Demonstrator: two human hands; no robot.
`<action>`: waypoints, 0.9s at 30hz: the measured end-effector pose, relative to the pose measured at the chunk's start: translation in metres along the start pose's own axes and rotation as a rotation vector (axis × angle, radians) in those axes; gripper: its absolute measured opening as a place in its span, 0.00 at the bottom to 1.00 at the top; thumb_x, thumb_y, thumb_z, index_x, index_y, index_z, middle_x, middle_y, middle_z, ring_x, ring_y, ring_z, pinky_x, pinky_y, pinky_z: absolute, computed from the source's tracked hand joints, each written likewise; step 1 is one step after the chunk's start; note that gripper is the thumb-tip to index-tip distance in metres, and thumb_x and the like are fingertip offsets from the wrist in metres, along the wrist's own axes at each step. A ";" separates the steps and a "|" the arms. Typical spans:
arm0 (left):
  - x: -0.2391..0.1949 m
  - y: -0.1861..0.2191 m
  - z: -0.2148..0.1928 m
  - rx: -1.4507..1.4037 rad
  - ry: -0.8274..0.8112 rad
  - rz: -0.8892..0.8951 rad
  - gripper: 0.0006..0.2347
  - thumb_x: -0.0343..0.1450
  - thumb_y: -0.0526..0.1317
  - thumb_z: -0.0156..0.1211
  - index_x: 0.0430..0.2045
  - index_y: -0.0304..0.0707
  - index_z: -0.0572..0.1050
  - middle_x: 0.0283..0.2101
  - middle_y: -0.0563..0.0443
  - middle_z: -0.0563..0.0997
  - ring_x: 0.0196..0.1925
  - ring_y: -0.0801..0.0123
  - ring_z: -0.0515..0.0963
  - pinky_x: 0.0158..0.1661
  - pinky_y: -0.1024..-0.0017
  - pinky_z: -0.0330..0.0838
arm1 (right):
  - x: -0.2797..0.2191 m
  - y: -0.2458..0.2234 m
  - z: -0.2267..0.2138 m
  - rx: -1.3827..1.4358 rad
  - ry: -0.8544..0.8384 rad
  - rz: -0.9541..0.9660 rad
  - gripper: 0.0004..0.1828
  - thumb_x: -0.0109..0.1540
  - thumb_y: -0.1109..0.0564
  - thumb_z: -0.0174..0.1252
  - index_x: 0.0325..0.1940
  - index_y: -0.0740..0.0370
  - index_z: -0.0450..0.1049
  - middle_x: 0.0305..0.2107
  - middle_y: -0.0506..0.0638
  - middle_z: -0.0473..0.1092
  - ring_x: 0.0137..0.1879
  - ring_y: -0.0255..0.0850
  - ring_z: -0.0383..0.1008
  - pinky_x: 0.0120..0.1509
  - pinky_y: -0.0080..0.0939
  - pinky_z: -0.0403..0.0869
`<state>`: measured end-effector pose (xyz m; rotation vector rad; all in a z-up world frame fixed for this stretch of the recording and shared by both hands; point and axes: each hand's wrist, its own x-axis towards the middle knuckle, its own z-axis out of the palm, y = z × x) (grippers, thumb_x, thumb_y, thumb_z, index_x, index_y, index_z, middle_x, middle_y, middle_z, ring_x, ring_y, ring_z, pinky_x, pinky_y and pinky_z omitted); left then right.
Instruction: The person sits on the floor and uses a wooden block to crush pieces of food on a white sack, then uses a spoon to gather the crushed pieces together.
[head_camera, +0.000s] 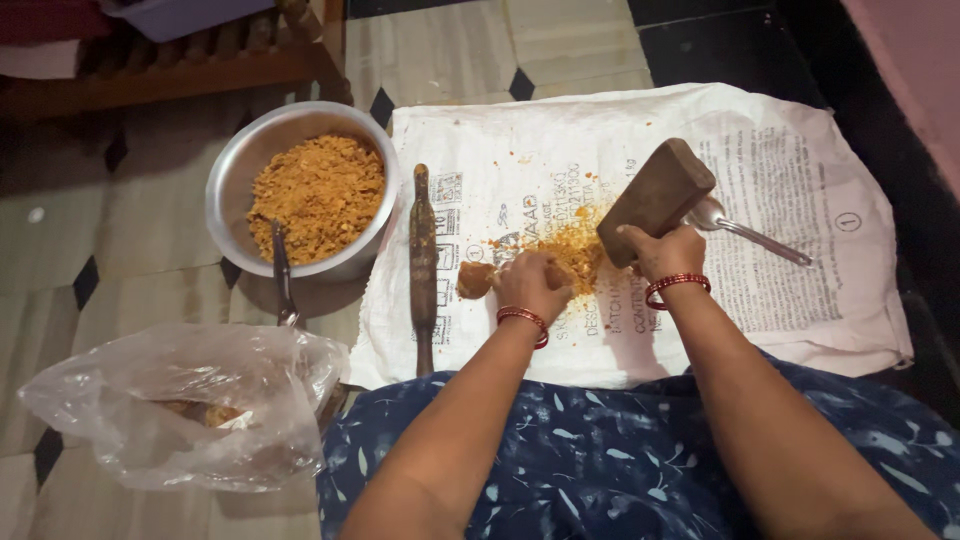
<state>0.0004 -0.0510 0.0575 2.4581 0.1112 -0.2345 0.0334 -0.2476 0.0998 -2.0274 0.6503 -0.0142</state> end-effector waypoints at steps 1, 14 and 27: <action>0.000 0.007 0.001 0.001 -0.003 0.005 0.23 0.58 0.47 0.75 0.48 0.52 0.78 0.56 0.50 0.77 0.63 0.56 0.71 0.66 0.53 0.55 | -0.001 -0.001 -0.001 0.001 0.005 0.002 0.29 0.53 0.50 0.75 0.46 0.78 0.74 0.34 0.64 0.78 0.30 0.45 0.81 0.30 0.41 0.80; 0.036 0.053 0.015 0.274 -0.082 0.140 0.18 0.61 0.48 0.73 0.44 0.52 0.79 0.62 0.48 0.69 0.70 0.55 0.60 0.69 0.53 0.48 | -0.008 0.004 -0.010 0.182 0.057 -0.024 0.28 0.52 0.51 0.74 0.44 0.77 0.77 0.32 0.61 0.79 0.29 0.42 0.81 0.30 0.39 0.80; -0.001 0.024 0.013 0.335 -0.158 0.180 0.37 0.63 0.49 0.73 0.68 0.60 0.60 0.72 0.45 0.54 0.75 0.48 0.49 0.71 0.45 0.38 | -0.004 0.028 0.011 0.126 -0.014 0.028 0.28 0.52 0.50 0.75 0.44 0.77 0.77 0.32 0.62 0.79 0.31 0.43 0.81 0.32 0.40 0.79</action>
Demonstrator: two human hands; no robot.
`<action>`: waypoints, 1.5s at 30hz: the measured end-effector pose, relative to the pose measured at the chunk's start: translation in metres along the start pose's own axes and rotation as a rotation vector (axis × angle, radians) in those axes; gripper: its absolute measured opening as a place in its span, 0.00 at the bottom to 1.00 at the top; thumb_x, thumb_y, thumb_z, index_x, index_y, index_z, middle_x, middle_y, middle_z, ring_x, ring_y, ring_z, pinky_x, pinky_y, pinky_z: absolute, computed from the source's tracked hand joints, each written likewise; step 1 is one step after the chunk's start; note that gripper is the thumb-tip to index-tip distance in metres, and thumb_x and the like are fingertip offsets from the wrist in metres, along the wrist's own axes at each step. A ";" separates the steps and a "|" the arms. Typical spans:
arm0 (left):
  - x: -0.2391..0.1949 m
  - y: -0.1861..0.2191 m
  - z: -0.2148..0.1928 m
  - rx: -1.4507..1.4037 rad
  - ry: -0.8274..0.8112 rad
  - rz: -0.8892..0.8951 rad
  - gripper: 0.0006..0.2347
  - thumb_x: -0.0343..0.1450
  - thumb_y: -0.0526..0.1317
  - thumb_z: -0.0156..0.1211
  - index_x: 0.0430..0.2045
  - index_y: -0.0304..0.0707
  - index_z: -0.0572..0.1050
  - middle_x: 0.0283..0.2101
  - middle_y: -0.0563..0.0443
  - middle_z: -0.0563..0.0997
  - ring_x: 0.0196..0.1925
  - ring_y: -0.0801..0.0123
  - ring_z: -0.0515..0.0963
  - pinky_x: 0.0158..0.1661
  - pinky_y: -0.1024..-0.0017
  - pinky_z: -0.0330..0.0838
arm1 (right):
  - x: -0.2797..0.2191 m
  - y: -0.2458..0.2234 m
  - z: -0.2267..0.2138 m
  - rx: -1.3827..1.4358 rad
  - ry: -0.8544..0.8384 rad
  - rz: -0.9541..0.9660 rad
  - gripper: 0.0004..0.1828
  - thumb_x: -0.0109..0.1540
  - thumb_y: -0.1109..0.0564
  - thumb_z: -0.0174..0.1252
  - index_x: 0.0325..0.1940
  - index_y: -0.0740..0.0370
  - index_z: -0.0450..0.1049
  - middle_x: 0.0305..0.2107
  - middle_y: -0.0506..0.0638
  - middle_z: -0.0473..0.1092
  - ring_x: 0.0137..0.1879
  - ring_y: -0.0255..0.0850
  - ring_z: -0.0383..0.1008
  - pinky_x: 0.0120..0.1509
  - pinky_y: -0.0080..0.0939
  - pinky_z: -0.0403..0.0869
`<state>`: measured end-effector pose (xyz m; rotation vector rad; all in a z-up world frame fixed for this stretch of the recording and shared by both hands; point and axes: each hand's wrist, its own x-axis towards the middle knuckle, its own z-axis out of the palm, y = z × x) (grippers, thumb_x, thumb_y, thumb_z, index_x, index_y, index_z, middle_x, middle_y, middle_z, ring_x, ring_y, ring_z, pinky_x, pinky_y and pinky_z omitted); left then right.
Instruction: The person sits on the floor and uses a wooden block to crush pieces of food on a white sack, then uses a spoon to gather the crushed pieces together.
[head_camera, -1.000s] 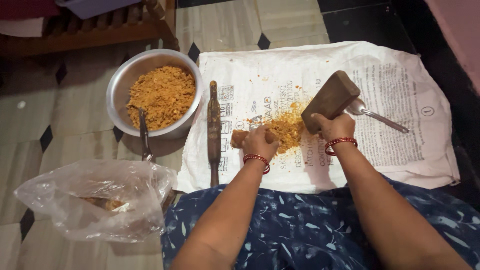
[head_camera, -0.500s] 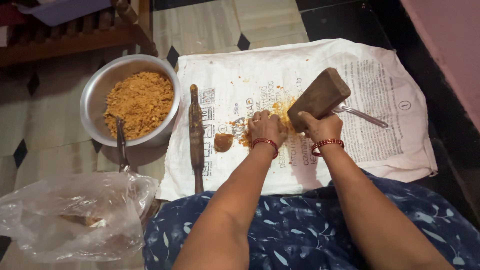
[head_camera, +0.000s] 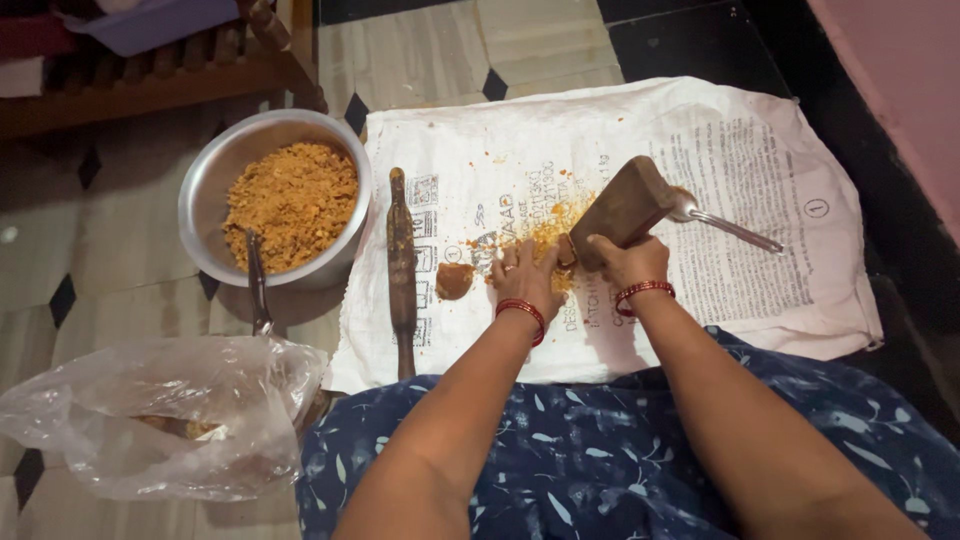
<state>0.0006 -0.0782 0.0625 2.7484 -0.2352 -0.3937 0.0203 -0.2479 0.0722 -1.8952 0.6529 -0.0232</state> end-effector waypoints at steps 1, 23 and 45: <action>-0.002 0.000 0.001 -0.003 -0.003 0.000 0.37 0.63 0.49 0.73 0.68 0.60 0.60 0.72 0.45 0.54 0.75 0.48 0.49 0.71 0.45 0.38 | -0.005 -0.003 -0.003 -0.004 0.000 0.003 0.28 0.52 0.50 0.75 0.44 0.77 0.77 0.32 0.62 0.79 0.31 0.43 0.81 0.32 0.40 0.79; 0.005 -0.001 0.023 -0.047 0.080 -0.007 0.28 0.68 0.45 0.64 0.65 0.56 0.64 0.74 0.40 0.51 0.76 0.43 0.45 0.70 0.46 0.36 | -0.012 -0.021 -0.006 0.207 0.130 -0.526 0.25 0.59 0.49 0.73 0.48 0.73 0.79 0.39 0.57 0.79 0.42 0.43 0.80 0.46 0.43 0.78; 0.009 -0.002 0.020 -0.076 0.042 -0.024 0.34 0.63 0.35 0.64 0.67 0.55 0.62 0.74 0.38 0.47 0.75 0.43 0.43 0.70 0.49 0.35 | -0.001 0.020 0.014 -0.349 0.011 -0.329 0.28 0.55 0.44 0.75 0.48 0.67 0.79 0.39 0.61 0.80 0.43 0.46 0.81 0.49 0.41 0.77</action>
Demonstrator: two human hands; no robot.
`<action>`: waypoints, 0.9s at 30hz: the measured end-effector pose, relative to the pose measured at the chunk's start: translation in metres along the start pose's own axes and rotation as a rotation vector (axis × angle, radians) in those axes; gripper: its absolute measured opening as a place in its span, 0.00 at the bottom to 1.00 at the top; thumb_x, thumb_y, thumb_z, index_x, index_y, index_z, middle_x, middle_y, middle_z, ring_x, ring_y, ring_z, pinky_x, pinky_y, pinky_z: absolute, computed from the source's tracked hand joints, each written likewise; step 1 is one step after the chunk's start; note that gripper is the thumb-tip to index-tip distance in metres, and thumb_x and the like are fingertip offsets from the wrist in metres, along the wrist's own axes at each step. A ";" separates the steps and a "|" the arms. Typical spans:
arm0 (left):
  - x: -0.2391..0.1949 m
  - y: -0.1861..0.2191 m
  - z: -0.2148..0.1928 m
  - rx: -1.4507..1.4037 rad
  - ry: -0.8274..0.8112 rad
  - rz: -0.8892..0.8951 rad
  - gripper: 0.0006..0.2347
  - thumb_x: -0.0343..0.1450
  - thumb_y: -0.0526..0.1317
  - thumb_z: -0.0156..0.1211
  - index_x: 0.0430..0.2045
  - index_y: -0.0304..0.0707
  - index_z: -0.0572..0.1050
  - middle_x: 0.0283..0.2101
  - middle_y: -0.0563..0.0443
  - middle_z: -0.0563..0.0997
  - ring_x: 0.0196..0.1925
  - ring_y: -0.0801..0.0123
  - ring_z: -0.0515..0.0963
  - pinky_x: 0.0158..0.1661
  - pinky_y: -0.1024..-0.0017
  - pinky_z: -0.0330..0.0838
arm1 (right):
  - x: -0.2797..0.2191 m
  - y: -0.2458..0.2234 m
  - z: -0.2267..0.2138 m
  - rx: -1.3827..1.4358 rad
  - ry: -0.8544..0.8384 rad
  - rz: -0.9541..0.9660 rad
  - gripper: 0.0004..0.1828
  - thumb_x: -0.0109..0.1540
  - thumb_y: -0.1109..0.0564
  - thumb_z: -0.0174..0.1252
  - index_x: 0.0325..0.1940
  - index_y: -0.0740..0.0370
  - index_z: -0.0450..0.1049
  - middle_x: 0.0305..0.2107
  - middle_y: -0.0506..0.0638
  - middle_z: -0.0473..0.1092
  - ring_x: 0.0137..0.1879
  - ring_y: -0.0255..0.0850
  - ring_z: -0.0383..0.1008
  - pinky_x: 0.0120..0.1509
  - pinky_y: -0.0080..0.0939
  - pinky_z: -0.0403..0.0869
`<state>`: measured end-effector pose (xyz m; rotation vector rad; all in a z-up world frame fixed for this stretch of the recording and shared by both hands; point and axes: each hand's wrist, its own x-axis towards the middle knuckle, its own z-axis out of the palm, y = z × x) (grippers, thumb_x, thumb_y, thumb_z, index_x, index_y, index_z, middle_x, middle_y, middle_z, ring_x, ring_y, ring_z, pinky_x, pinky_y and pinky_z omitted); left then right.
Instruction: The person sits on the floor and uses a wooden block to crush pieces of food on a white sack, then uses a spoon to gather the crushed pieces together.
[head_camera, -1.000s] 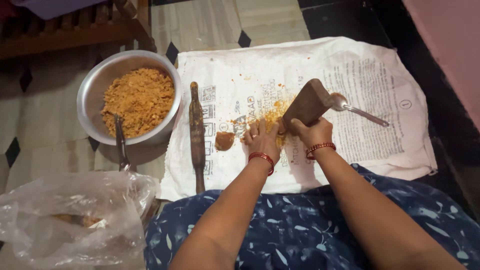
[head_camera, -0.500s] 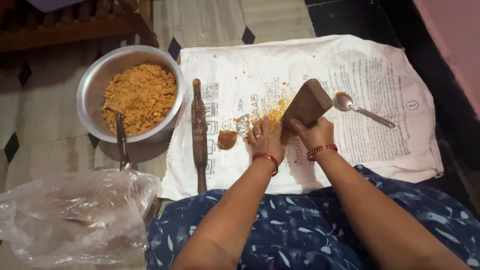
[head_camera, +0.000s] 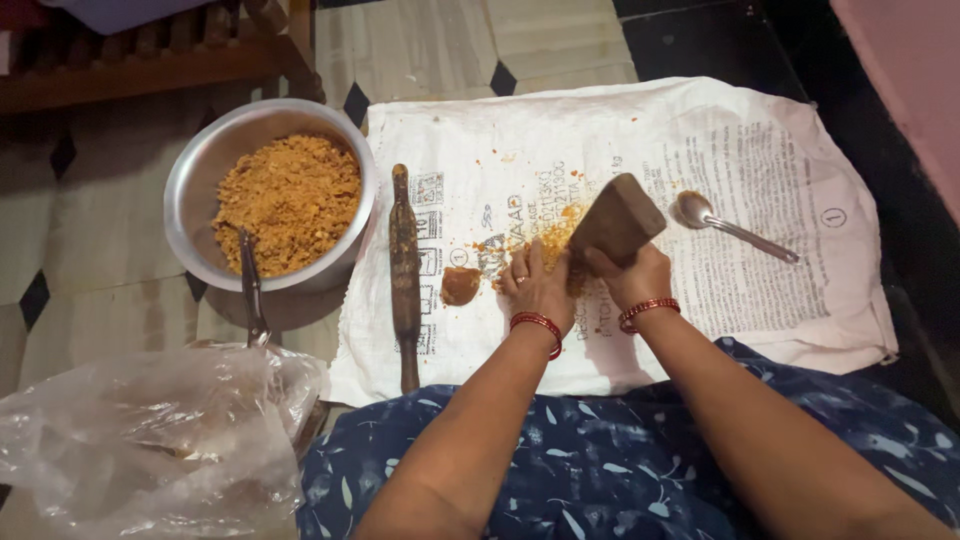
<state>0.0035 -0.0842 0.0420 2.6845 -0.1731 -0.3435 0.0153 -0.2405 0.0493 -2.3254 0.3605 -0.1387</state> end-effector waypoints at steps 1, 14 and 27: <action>-0.005 0.000 0.001 -0.001 -0.009 0.001 0.34 0.63 0.35 0.64 0.67 0.55 0.62 0.74 0.38 0.47 0.75 0.43 0.43 0.70 0.49 0.35 | -0.005 -0.003 -0.003 -0.003 -0.001 0.008 0.28 0.55 0.44 0.75 0.48 0.67 0.79 0.39 0.61 0.80 0.43 0.46 0.81 0.49 0.41 0.77; -0.003 -0.005 0.017 0.025 0.083 0.025 0.31 0.65 0.35 0.61 0.66 0.52 0.64 0.75 0.39 0.49 0.75 0.42 0.45 0.69 0.46 0.36 | -0.009 0.006 -0.002 0.011 0.040 -0.113 0.28 0.53 0.47 0.75 0.48 0.69 0.80 0.38 0.60 0.79 0.44 0.47 0.80 0.49 0.42 0.76; -0.001 -0.006 0.016 -0.012 0.079 0.006 0.30 0.65 0.36 0.63 0.65 0.55 0.65 0.75 0.39 0.49 0.75 0.41 0.46 0.69 0.44 0.37 | -0.002 0.006 -0.006 -0.048 0.087 -0.120 0.31 0.52 0.49 0.79 0.49 0.73 0.78 0.38 0.64 0.78 0.42 0.49 0.78 0.46 0.44 0.76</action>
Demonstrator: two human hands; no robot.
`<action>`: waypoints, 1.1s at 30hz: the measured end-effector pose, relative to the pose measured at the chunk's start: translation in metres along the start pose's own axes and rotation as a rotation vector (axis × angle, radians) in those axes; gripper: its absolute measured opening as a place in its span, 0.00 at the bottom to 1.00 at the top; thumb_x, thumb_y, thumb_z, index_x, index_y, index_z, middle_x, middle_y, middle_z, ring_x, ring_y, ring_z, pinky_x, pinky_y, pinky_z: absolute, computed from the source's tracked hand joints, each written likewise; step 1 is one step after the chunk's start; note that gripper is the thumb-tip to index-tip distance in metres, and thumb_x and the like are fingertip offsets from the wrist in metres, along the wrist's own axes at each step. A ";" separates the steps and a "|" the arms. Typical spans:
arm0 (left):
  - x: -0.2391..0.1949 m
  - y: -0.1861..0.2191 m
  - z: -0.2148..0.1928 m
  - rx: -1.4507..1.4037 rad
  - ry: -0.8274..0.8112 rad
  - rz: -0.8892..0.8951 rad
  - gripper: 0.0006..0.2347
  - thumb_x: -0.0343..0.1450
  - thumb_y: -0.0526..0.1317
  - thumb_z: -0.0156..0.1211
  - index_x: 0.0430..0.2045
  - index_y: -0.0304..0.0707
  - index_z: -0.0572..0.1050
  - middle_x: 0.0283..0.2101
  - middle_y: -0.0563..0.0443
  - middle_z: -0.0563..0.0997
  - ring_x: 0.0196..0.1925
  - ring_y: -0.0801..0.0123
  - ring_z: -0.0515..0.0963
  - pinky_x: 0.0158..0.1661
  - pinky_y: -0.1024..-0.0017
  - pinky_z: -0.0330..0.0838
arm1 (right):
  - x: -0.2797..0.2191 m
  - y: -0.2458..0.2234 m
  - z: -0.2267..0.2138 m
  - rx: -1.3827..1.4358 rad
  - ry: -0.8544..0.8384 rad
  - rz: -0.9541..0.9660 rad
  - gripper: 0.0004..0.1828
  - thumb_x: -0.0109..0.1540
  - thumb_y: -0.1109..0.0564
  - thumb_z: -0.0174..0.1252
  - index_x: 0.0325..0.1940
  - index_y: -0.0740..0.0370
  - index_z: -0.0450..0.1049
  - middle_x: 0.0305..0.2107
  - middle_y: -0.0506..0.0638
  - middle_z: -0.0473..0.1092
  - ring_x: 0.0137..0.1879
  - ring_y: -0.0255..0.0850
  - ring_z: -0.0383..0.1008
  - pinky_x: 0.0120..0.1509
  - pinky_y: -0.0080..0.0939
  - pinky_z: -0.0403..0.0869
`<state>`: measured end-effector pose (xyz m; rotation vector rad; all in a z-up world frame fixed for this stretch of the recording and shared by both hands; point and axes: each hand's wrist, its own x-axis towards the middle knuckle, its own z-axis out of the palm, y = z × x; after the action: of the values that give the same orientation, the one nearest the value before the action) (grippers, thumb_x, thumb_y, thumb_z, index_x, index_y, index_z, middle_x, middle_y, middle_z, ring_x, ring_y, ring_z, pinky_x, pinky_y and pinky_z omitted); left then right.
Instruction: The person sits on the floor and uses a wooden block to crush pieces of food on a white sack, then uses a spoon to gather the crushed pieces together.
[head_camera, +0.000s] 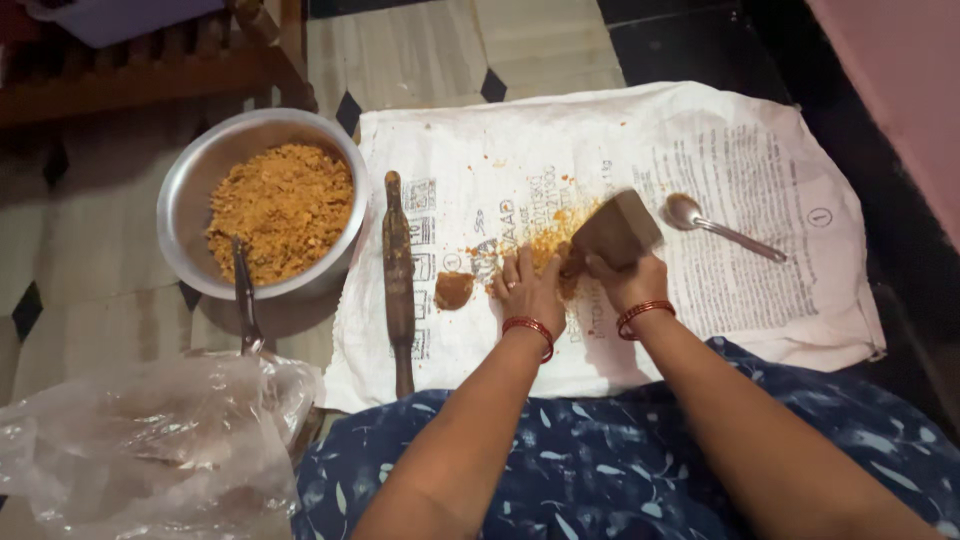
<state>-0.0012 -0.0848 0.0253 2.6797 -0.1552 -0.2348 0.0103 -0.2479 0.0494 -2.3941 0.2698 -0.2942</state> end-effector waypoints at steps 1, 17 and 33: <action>-0.002 0.002 -0.001 -0.001 -0.004 0.000 0.30 0.65 0.36 0.63 0.65 0.55 0.65 0.75 0.39 0.49 0.75 0.41 0.46 0.69 0.44 0.37 | -0.001 0.009 0.004 -0.002 -0.002 0.003 0.31 0.52 0.49 0.79 0.49 0.73 0.78 0.38 0.64 0.78 0.42 0.49 0.78 0.46 0.44 0.76; 0.037 0.024 -0.049 0.029 -0.105 -0.022 0.26 0.61 0.50 0.74 0.53 0.51 0.75 0.71 0.40 0.57 0.76 0.43 0.45 0.71 0.45 0.35 | 0.014 0.036 0.015 0.359 0.001 0.441 0.30 0.52 0.47 0.75 0.47 0.73 0.78 0.39 0.60 0.80 0.40 0.44 0.82 0.45 0.40 0.78; 0.043 0.002 -0.076 -0.171 -0.064 -0.270 0.22 0.56 0.53 0.75 0.44 0.63 0.81 0.64 0.53 0.67 0.71 0.59 0.58 0.71 0.47 0.33 | 0.018 0.024 0.013 0.324 -0.049 0.482 0.30 0.52 0.47 0.74 0.48 0.74 0.78 0.41 0.62 0.79 0.44 0.47 0.82 0.50 0.42 0.78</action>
<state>0.0555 -0.0611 0.0874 2.5179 0.2011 -0.3988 0.0282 -0.2622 0.0257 -1.9423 0.7046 -0.0474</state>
